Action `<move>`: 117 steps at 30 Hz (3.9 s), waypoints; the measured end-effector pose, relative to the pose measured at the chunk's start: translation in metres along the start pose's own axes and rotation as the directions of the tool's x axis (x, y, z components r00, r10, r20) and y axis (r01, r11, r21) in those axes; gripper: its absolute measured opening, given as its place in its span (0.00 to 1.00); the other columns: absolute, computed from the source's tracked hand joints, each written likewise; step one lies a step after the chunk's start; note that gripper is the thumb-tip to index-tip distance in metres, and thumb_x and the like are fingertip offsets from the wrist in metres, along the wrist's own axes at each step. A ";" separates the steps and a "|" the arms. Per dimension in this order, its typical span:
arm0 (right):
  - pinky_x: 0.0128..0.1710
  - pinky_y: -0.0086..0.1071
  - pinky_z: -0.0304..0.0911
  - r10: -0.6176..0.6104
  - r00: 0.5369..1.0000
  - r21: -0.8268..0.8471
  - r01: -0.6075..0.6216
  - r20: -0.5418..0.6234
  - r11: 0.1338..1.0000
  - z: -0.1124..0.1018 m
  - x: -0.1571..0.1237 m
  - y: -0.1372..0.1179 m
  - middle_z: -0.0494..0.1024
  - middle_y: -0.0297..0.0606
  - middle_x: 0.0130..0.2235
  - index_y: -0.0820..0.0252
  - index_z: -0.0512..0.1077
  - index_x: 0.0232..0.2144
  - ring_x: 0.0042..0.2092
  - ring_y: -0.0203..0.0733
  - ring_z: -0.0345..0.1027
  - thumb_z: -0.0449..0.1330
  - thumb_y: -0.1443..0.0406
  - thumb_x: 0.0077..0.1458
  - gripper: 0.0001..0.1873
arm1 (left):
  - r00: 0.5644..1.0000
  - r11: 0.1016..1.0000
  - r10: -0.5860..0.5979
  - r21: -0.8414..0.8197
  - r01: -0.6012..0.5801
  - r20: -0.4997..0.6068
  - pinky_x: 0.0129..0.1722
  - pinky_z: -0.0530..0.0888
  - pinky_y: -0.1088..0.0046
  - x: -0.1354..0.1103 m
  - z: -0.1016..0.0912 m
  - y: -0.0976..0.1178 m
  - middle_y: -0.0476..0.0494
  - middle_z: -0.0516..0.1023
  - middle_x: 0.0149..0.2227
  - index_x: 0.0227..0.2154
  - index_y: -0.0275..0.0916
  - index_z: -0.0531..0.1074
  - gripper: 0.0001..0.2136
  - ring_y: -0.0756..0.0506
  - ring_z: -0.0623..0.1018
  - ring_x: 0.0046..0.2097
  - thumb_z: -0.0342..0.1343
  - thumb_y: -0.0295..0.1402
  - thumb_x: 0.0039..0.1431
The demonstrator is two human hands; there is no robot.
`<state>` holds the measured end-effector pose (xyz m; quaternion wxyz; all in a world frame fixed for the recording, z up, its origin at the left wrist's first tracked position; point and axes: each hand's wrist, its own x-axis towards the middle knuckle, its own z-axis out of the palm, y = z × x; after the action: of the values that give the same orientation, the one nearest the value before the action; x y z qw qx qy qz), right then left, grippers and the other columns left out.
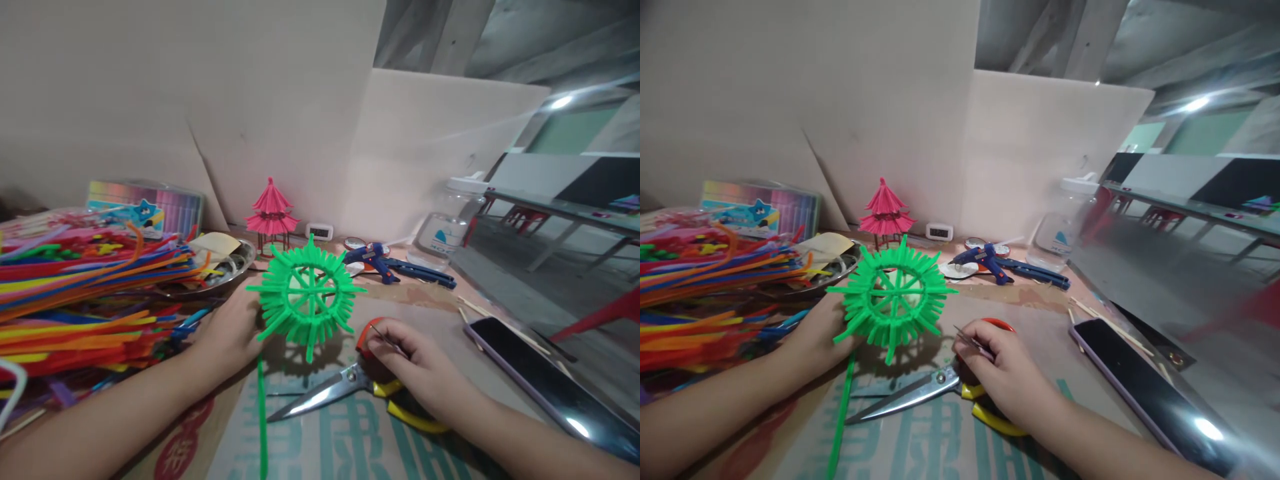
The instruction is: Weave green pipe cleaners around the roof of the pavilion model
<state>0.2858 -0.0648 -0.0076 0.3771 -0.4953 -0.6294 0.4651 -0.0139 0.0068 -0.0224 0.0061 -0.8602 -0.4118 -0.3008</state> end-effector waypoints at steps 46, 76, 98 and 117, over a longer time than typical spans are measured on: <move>0.30 0.32 0.64 -0.193 0.980 -0.320 0.169 -0.046 0.932 -0.001 0.000 -0.007 0.78 0.38 0.30 0.59 0.75 0.34 0.31 0.42 0.70 0.51 0.55 0.63 0.17 | 0.995 0.996 0.084 0.003 -0.084 -0.045 0.59 0.67 0.48 0.013 -0.005 0.013 0.30 0.73 0.51 0.47 0.34 0.70 0.17 0.33 0.70 0.57 0.44 0.41 0.69; 0.24 0.29 0.60 -0.022 0.998 -0.050 0.019 -0.062 0.999 0.001 0.000 -0.010 0.72 0.33 0.24 0.60 0.76 0.30 0.24 0.36 0.64 0.59 0.50 0.55 0.19 | 0.978 0.987 0.160 0.045 -0.155 -0.134 0.54 0.70 0.58 0.012 -0.007 0.018 0.35 0.74 0.49 0.51 0.35 0.65 0.14 0.37 0.72 0.53 0.49 0.35 0.67; 0.27 0.32 0.68 -0.017 0.995 -0.110 0.007 -0.093 0.994 -0.001 0.000 -0.010 0.79 0.37 0.27 0.60 0.78 0.30 0.28 0.42 0.74 0.59 0.50 0.56 0.20 | 0.985 0.992 0.129 0.004 -0.129 -0.118 0.53 0.71 0.57 0.013 -0.008 0.020 0.34 0.74 0.48 0.47 0.35 0.67 0.13 0.36 0.73 0.52 0.49 0.38 0.66; 0.26 0.31 0.64 -0.129 0.989 -0.237 0.108 -0.076 0.966 0.000 0.000 -0.012 0.75 0.36 0.25 0.59 0.76 0.29 0.27 0.40 0.69 0.56 0.53 0.59 0.18 | 0.978 0.985 0.172 0.039 -0.169 -0.116 0.53 0.70 0.59 0.012 -0.009 0.020 0.36 0.73 0.48 0.49 0.36 0.65 0.12 0.38 0.72 0.51 0.48 0.36 0.68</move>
<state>0.2830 -0.0660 0.0039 0.3721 -0.5179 -0.6902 0.3420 0.0017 0.0003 -0.0039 0.0687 -0.8727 -0.3398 -0.3438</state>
